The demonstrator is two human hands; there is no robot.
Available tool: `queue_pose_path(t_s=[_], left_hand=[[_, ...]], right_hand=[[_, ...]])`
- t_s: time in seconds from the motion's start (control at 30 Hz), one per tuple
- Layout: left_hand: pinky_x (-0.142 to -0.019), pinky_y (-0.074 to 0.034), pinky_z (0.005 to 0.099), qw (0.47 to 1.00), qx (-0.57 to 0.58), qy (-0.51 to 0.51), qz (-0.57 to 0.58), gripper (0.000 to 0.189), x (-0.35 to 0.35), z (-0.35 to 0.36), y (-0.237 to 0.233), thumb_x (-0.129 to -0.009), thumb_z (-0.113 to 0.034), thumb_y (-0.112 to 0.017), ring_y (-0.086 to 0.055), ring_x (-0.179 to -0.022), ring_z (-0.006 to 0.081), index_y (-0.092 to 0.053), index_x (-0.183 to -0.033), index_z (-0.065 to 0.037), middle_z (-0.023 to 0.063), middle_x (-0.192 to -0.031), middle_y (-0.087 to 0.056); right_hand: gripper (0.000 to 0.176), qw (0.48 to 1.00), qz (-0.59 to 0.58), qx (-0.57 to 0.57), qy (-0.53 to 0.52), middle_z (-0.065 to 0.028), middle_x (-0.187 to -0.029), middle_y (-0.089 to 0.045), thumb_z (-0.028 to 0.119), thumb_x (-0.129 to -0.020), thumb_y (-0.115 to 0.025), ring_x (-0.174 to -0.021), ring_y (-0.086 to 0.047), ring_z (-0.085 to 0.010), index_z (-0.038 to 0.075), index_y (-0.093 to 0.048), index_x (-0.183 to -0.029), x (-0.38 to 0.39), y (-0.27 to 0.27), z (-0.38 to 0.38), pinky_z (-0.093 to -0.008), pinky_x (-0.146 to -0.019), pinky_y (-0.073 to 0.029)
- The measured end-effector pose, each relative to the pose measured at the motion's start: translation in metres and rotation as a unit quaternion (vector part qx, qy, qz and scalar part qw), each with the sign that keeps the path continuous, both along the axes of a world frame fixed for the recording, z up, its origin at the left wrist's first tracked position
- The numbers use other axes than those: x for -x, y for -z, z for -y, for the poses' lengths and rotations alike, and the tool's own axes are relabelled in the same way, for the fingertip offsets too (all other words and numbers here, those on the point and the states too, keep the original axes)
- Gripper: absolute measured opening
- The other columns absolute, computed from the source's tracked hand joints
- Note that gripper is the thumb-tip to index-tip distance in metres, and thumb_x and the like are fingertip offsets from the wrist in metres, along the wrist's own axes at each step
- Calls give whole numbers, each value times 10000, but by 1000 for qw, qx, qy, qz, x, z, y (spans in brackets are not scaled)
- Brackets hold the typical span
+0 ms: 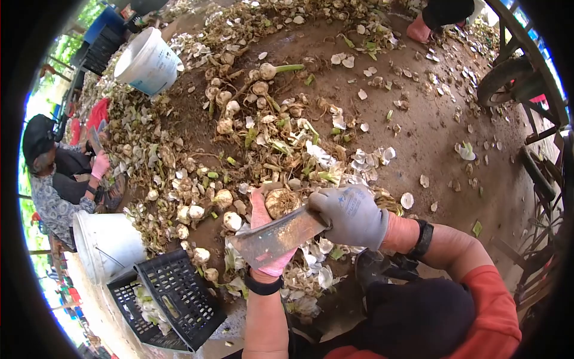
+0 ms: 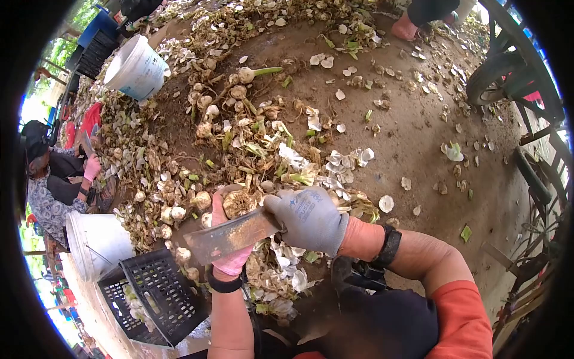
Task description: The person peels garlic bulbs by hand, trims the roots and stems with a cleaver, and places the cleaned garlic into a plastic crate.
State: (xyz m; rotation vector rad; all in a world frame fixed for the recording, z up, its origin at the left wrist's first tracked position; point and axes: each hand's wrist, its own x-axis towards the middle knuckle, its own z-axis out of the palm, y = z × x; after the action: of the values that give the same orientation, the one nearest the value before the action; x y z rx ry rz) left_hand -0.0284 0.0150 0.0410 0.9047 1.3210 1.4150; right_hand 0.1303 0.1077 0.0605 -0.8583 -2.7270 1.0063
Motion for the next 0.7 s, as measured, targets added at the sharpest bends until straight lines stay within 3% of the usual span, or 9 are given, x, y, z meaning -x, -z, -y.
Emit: queue_pose_path(t_s=[0.07,0.1,0.23,0.33,0.37,0.4,0.53,0.6,0.7], left_hand=[[-893,-552,393,968,24,-9,249,317,1,-3,2,-980,-279,-555,-600,-1072,235,-433,-1223,-116,121,-1177,-584],[-860,-563,427,856,75,-37,510,357,-3,-2,-3,-1009,-444,-439,-625,-1007,276,-464,-1169,-126,131,-1168,-588],[-847,-568,438,974,106,-39,194,324,-4,-1,7,-1029,-425,-396,-641,-969,272,-478,-1161,-139,141,-1168,-590],[-830,-572,388,830,169,-85,525,272,-6,-4,-4,-950,-238,-589,-647,-937,221,-467,-1164,-120,125,-1127,-598],[-840,-559,355,976,147,-27,159,363,-7,2,-7,-872,-160,-659,-640,-948,201,-463,-1171,-100,120,-1117,-603],[-850,-547,322,966,99,38,-234,472,-9,5,-11,-793,-82,-730,-633,-959,182,-460,-1179,-79,114,-1106,-608],[-821,-541,301,953,222,-96,-184,658,25,8,14,-681,-157,-836,-626,-907,171,-488,-1220,-15,85,-1026,-639],[-927,-501,357,927,282,-207,-135,734,62,11,28,-698,-183,-834,-580,-1084,256,-451,-1284,38,199,-1238,-556],[-1065,-388,430,740,372,-303,-470,774,129,35,68,-705,-234,-832,-482,-1231,345,-450,-1329,18,253,-1344,-467]], right_hand=[[298,1000,13,10,6,-97,-866,-635,161,-727,-680,-842,-658,-310,97,-592,-1005,0,8,1,-427,-690,-507],[272,1000,-7,-4,7,-94,-862,-633,170,-738,-678,-839,-656,-309,102,-594,-988,0,17,-1,-428,-689,-504],[236,997,-47,-53,12,-88,-851,-633,195,-763,-680,-806,-658,-306,106,-596,-966,1,35,-5,-423,-671,-506],[235,995,-18,-82,47,-79,-812,-641,199,-771,-677,-739,-669,-297,107,-602,-973,1,78,-14,-408,-602,-517],[235,993,39,-79,77,-74,-792,-649,201,-776,-676,-706,-675,-290,107,-609,-981,0,95,-23,-400,-562,-520],[213,976,191,-40,100,-65,-771,-669,203,-784,-670,-662,-680,-268,111,-626,-971,-5,106,-54,-397,-513,-520],[233,967,-62,-4,249,-167,-821,-669,169,-751,-678,-743,-668,-357,77,-625,-958,-27,97,-42,-439,-651,-521],[252,976,-5,57,210,-177,-834,-671,150,-732,-680,-785,-665,-371,69,-619,-963,-15,85,-31,-451,-697,-516],[251,974,18,97,205,-182,-850,-674,129,-734,-655,-825,-664,-373,62,-620,-973,-10,95,-28,-440,-719,-516]])
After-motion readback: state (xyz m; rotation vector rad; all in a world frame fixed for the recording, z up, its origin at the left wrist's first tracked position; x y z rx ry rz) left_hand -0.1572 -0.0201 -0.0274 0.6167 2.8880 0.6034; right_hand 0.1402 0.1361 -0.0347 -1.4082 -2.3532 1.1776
